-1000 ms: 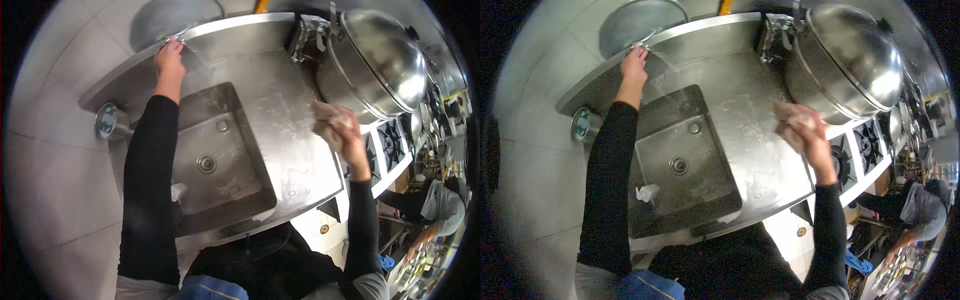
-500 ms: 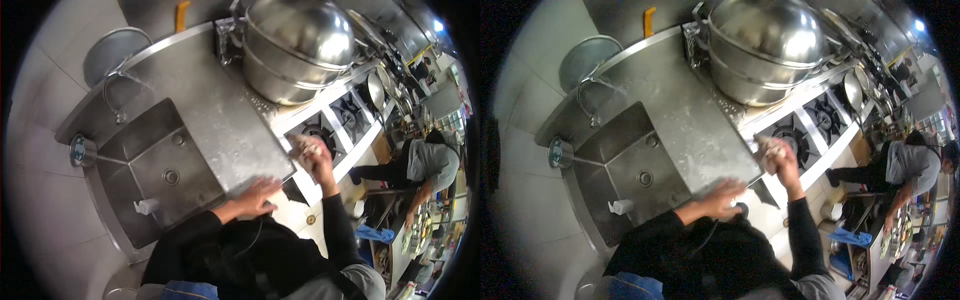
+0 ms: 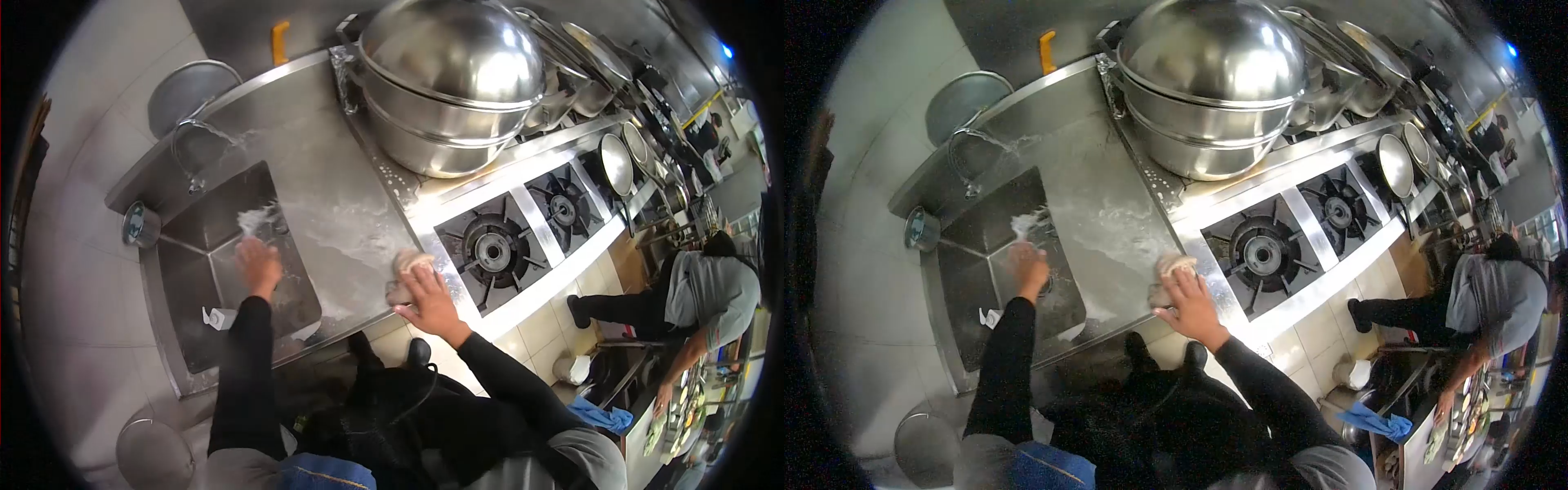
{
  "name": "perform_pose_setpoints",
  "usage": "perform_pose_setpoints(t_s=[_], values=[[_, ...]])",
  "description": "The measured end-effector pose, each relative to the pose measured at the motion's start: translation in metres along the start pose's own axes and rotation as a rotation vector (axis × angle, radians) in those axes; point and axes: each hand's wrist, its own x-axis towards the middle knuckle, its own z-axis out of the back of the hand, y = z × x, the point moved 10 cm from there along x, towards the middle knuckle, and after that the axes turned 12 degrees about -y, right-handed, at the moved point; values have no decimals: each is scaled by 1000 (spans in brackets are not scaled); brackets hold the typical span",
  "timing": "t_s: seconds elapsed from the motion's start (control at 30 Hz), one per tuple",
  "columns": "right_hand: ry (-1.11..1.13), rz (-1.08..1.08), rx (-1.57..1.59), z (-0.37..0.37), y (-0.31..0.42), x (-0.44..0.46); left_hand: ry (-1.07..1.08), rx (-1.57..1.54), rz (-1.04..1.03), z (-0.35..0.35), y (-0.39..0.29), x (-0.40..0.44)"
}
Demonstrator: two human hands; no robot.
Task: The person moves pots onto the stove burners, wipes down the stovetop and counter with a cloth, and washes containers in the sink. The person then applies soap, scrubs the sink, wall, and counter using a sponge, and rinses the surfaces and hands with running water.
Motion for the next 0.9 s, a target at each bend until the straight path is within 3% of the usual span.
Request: perform_pose_setpoints(t_s=[0.03, 0.13, 0.2, 0.27, 0.3, 0.37, 0.4, 0.43, 0.47, 0.5, 0.53, 0.57, 0.63, 0.7, 0.73, 0.77, 0.83, 0.9], values=[[100, 104, -248, -20, 2, -2, -58, 115, 34, 14, 15, 5], [34, 108, -286, -63, -20, 17, -141, -105, 11, 63, -12, 5], [-46, 80, -246, -81, -19, 48, -317, -184, -131, 102, -44, -21], [-58, 102, -303, -108, -11, 83, -224, -505, -394, 137, -96, -68], [-61, 111, -262, -121, -2, 103, -92, -694, -458, 119, -112, -98], [-23, 243, -266, -170, 25, 145, 199, -1099, -850, 87, -166, -174], [28, 365, -299, -202, 41, 159, 256, -1000, -1071, 117, -203, -203], [29, 236, -110, -223, 44, 183, 434, -885, -1196, 96, -231, -229], [19, 115, 78, -237, 46, 204, 511, -772, -1118, 87, -245, -221], [14, 122, 75, -240, 55, 218, 622, -891, -1003, 52, -252, -205], [-21, -14, 191, -235, 53, 235, 722, -1011, -879, 16, -257, -190], [-51, -156, 304, -230, 51, 244, 543, -872, -928, 27, -256, -156], [-256, -27, 409, -175, 57, 247, 217, -563, -922, 47, -237, -78], [-275, 40, 390, -110, 68, 233, 176, -479, -755, 26, -199, 1], [-181, -83, 422, -100, 50, 216, 288, -407, -702, 53, -185, 36], [-134, -142, 426, -84, 42, 198, -47, -347, -703, 22, -157, 65], [-89, -200, 403, -50, 33, 163, 6, -157, -319, 15, -97, 123], [-117, -237, 346, -28, 16, 126, -121, -135, -308, -8, -100, 137]])
